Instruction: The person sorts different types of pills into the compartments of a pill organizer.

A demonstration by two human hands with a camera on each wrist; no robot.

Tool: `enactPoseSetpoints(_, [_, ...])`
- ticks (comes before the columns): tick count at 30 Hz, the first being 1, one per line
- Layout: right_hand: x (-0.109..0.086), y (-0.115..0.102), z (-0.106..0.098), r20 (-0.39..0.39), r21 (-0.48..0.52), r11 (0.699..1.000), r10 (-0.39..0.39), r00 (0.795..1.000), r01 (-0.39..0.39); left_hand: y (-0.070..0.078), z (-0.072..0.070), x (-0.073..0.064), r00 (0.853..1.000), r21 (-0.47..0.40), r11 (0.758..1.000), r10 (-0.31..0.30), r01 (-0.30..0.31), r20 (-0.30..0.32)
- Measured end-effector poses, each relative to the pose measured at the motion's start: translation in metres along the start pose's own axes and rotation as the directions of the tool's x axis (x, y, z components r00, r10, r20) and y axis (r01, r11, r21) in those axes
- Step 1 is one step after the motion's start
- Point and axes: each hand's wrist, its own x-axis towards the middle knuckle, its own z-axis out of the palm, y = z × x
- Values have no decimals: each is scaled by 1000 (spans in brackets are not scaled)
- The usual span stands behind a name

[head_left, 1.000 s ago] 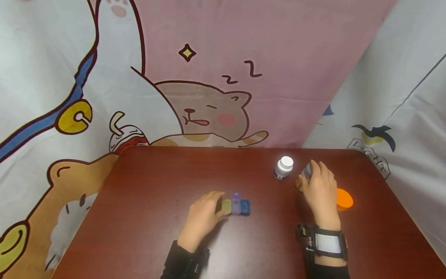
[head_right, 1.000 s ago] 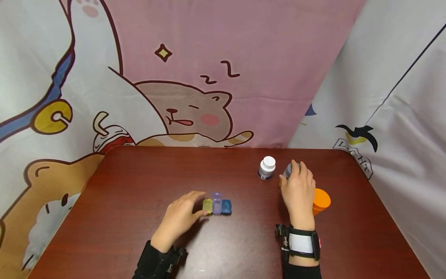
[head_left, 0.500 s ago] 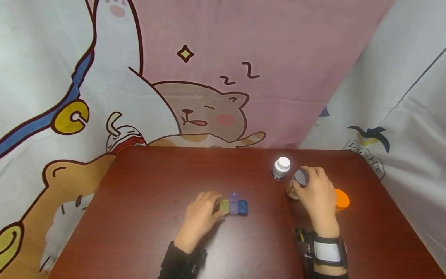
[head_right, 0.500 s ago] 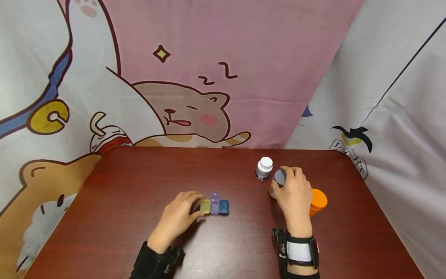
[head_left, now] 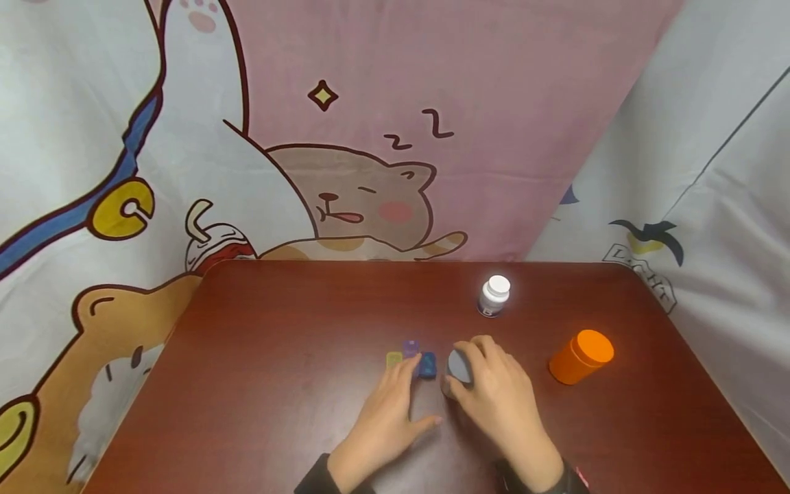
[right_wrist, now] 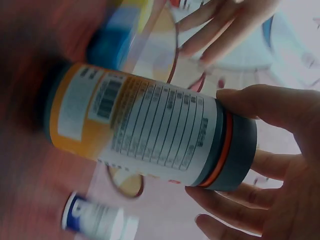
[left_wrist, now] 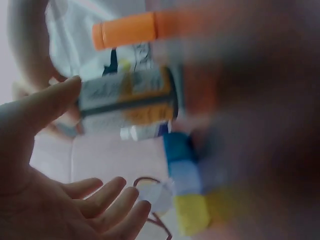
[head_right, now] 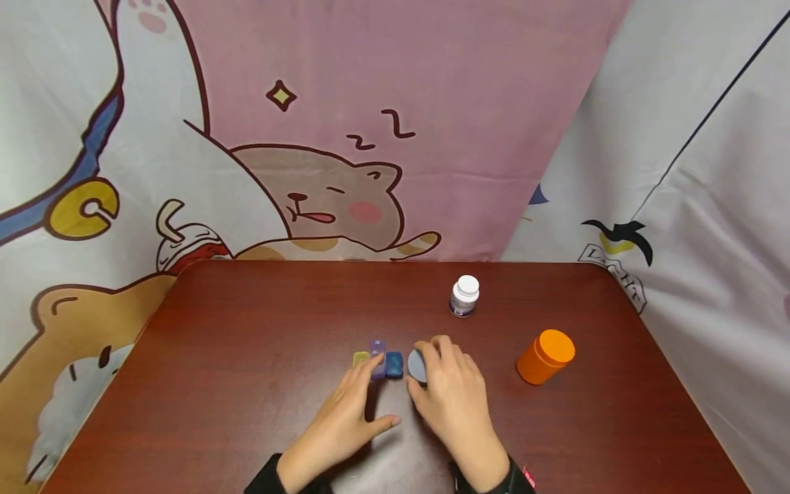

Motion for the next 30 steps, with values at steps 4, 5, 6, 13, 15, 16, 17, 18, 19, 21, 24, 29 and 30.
enactPoseSetpoints(4, [-14, -21, 0, 31, 11, 997, -77, 997, 76, -5, -2, -13, 999, -48, 999, -11, 13, 38])
enactPoseSetpoints(5, [-17, -25, 0, 36, 13, 995, -97, 995, 96, -6, -4, -16, 999, -45, 999, -7, 9, 42])
enactPoseSetpoints(6, [-19, -29, 1, 37, 17, 993, -116, 993, 116, -8, -5, -18, 999, -43, 999, -4, 6, 42])
enactPoseSetpoints(13, [-29, -37, 8, -39, 55, 979, -195, 980, 197, -15, -5, -21, 999, 4, 1000, 31, -31, 15])
enactPoseSetpoints(15, [-32, -37, 12, -61, 72, 977, -195, 979, 200, -17, -2, -20, 999, 24, 999, 41, -41, 15])
enactPoseSetpoints(16, [-33, -37, 14, -71, 76, 977, -196, 978, 201, -17, -1, -20, 999, 35, 998, 45, -45, 15])
enactPoseSetpoints(17, [-35, -37, 16, -79, 79, 976, -196, 977, 202, -17, 1, -20, 999, 46, 998, 51, -52, 13])
enactPoseSetpoints(18, [-36, -36, 18, -88, 83, 975, -199, 976, 206, -17, 2, -20, 998, 57, 997, 57, -57, 8])
enactPoseSetpoints(19, [-37, -36, 21, -96, 88, 974, -201, 975, 210, -17, 2, -20, 998, 63, 996, 59, -59, 6])
enactPoseSetpoints(21, [-39, -34, 25, -103, 97, 973, -198, 975, 208, -17, 3, -19, 998, 68, 996, 65, -64, -6])
enactPoseSetpoints(24, [-40, -32, 28, -75, 140, 979, -141, 987, 151, -16, 2, -19, 997, 75, 994, 76, -74, -24])
enactPoseSetpoints(29, [-41, -31, 26, 54, 243, 967, 67, 996, -78, -14, 2, -19, 995, 87, 992, 92, -88, -46])
enactPoseSetpoints(30, [-41, -31, 26, 70, 262, 959, 95, 993, -110, -13, 2, -18, 994, 92, 992, 96, -90, -52])
